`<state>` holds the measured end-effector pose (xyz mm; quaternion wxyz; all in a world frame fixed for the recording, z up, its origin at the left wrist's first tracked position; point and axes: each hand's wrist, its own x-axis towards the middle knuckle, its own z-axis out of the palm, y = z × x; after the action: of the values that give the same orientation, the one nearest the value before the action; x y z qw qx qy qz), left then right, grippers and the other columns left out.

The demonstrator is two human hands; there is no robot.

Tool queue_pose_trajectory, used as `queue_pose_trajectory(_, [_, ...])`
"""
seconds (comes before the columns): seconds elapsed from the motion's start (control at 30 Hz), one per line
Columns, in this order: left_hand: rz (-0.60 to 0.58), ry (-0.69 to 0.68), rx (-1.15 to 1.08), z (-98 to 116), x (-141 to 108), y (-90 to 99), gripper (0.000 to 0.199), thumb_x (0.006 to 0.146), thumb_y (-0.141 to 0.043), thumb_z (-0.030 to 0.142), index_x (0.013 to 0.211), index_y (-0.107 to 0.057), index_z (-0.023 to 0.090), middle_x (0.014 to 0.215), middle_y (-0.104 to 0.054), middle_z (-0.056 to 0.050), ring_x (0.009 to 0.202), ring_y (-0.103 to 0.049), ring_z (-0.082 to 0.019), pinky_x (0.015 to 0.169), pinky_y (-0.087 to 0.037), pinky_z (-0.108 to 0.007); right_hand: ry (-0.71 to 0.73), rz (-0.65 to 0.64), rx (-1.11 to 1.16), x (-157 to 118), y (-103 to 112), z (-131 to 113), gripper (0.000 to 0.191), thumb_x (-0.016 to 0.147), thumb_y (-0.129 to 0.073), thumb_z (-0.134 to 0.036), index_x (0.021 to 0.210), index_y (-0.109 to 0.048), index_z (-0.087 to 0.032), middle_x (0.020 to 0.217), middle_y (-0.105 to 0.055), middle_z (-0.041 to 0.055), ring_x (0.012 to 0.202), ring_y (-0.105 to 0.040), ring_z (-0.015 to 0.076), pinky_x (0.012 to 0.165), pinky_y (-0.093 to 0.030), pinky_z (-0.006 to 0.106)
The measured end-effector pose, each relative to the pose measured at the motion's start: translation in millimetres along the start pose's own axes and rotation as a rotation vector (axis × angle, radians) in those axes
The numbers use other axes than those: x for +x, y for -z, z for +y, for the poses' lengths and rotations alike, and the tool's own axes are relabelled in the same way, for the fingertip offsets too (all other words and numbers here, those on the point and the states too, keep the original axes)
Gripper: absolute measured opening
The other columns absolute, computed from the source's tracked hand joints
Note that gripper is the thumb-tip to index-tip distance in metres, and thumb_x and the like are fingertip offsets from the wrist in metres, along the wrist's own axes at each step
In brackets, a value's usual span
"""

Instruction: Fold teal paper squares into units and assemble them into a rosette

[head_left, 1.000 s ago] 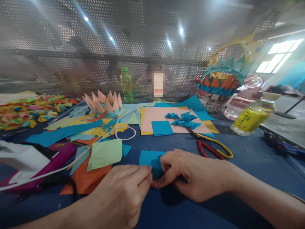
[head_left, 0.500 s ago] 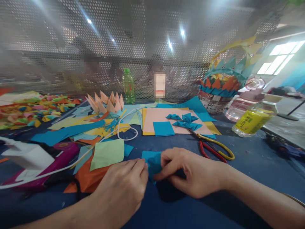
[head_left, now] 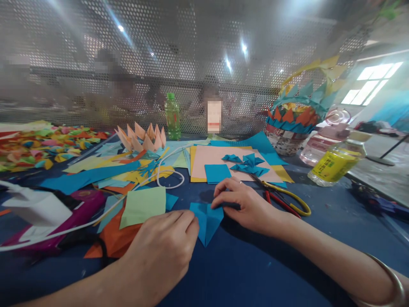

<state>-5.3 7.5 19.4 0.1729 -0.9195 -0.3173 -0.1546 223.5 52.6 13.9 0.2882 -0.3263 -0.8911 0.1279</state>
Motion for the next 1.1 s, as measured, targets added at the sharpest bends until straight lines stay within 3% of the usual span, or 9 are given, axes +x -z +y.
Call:
queue_pose_trajectory(0.1, [0.238,-0.052,-0.033,2.7,1.8,6.9,0.027,0.089,-0.039,0.002,0.095,-0.064,0.01,0.094,-0.069,-0.012,0.08,-0.066,-0.024,0.06,-0.05,-0.034,0.067,0.064,-0.089,1.1,2.6,-5.8,0.014,0.082,-0.063,-0.005,0.087,-0.07,-0.017,0.1,-0.063,0.0076,0.094,-0.057,0.0206,0.087,-0.044,0.037])
queue_pose_trajectory(0.17, [0.34,-0.033,-0.063,4.1,2.0,9.1,0.018,0.098,-0.046,0.02,0.102,-0.061,0.011,0.094,-0.067,-0.01,0.083,-0.064,-0.023,0.061,-0.047,-0.033,0.115,0.093,-0.151,0.5,5.4,-13.8,0.009,0.082,-0.065,-0.008,0.087,-0.067,-0.015,0.1,-0.065,0.0086,0.094,-0.056,0.0215,0.087,-0.043,0.039])
queue_pose_trajectory(0.23, [0.287,-0.03,-0.069,2.9,2.1,7.4,0.02,0.1,-0.045,0.025,0.104,-0.059,0.013,0.092,-0.065,-0.007,0.082,-0.061,-0.023,0.059,-0.045,-0.033,0.174,0.081,-0.182,-0.8,6.7,-22.1,0.011,0.08,-0.064,-0.006,0.088,-0.065,-0.014,0.101,-0.065,0.0086,0.096,-0.057,0.0224,0.088,-0.042,0.039])
queue_pose_trajectory(0.37, [0.101,-0.061,-0.122,-6.8,5.0,-1.2,0.031,0.093,-0.034,0.0,0.086,-0.06,0.016,0.084,-0.061,-0.005,0.077,-0.055,-0.021,0.066,-0.045,-0.034,0.253,0.048,-0.207,-2.4,4.0,-30.9,0.011,0.08,-0.06,-0.005,0.086,-0.063,-0.013,0.098,-0.066,0.0079,0.096,-0.057,0.0219,0.086,-0.044,0.037])
queue_pose_trajectory(0.53, [0.115,-0.071,-0.074,-15.3,7.3,-7.5,0.026,0.086,-0.043,0.0,0.078,-0.058,0.018,0.09,-0.061,-0.005,0.083,-0.053,-0.024,0.072,-0.042,-0.039,0.308,0.087,-0.229,-1.2,3.2,-34.6,0.012,0.087,-0.055,-0.007,0.082,-0.064,-0.014,0.092,-0.068,0.0067,0.092,-0.059,0.0193,0.085,-0.045,0.035])
queue_pose_trajectory(0.67, [0.077,0.018,-0.289,-16.9,3.1,-18.1,0.031,0.084,-0.037,-0.004,0.08,-0.057,0.02,0.087,-0.057,-0.002,0.077,-0.053,-0.018,0.069,-0.042,-0.031,0.343,0.072,-0.233,-1.6,2.6,-37.3,0.015,0.09,-0.055,-0.011,0.08,-0.064,-0.014,0.091,-0.069,0.0063,0.09,-0.06,0.0183,0.084,-0.045,0.034])
queue_pose_trajectory(0.8, [-0.023,0.11,-0.508,-18.3,1.4,-22.8,0.033,0.082,-0.037,-0.002,0.088,-0.06,0.02,0.098,-0.059,-0.002,0.086,-0.057,-0.016,0.075,-0.044,-0.029,0.248,-0.022,-0.235,-2.7,0.0,-33.7,0.01,0.085,-0.067,-0.023,0.084,-0.066,-0.013,0.088,-0.068,0.0064,0.086,-0.059,0.0194,0.081,-0.045,0.035])
queue_pose_trajectory(0.97, [-0.043,0.073,-0.477,-13.9,7.2,-3.5,0.03,0.075,-0.046,0.003,0.09,-0.066,0.021,0.096,-0.064,-0.003,0.093,-0.056,-0.024,0.085,-0.041,-0.041,0.08,-0.203,-0.093,-3.4,5.6,-30.2,0.026,0.078,-0.076,-0.036,0.088,-0.066,-0.015,0.084,-0.063,0.0033,0.082,-0.058,0.0174,0.075,-0.046,0.03])
queue_pose_trajectory(1.1, [-0.074,0.105,-0.663,-12.9,9.8,7.3,0.023,0.075,-0.053,0.005,0.084,-0.067,0.022,0.089,-0.065,0.0,0.085,-0.058,-0.02,0.082,-0.042,-0.036,0.045,-0.264,0.073,-2.7,14.4,-25.9,0.017,0.077,-0.071,-0.013,0.094,-0.068,-0.015,0.089,-0.065,0.0048,0.085,-0.06,0.0168,0.079,-0.048,0.028])
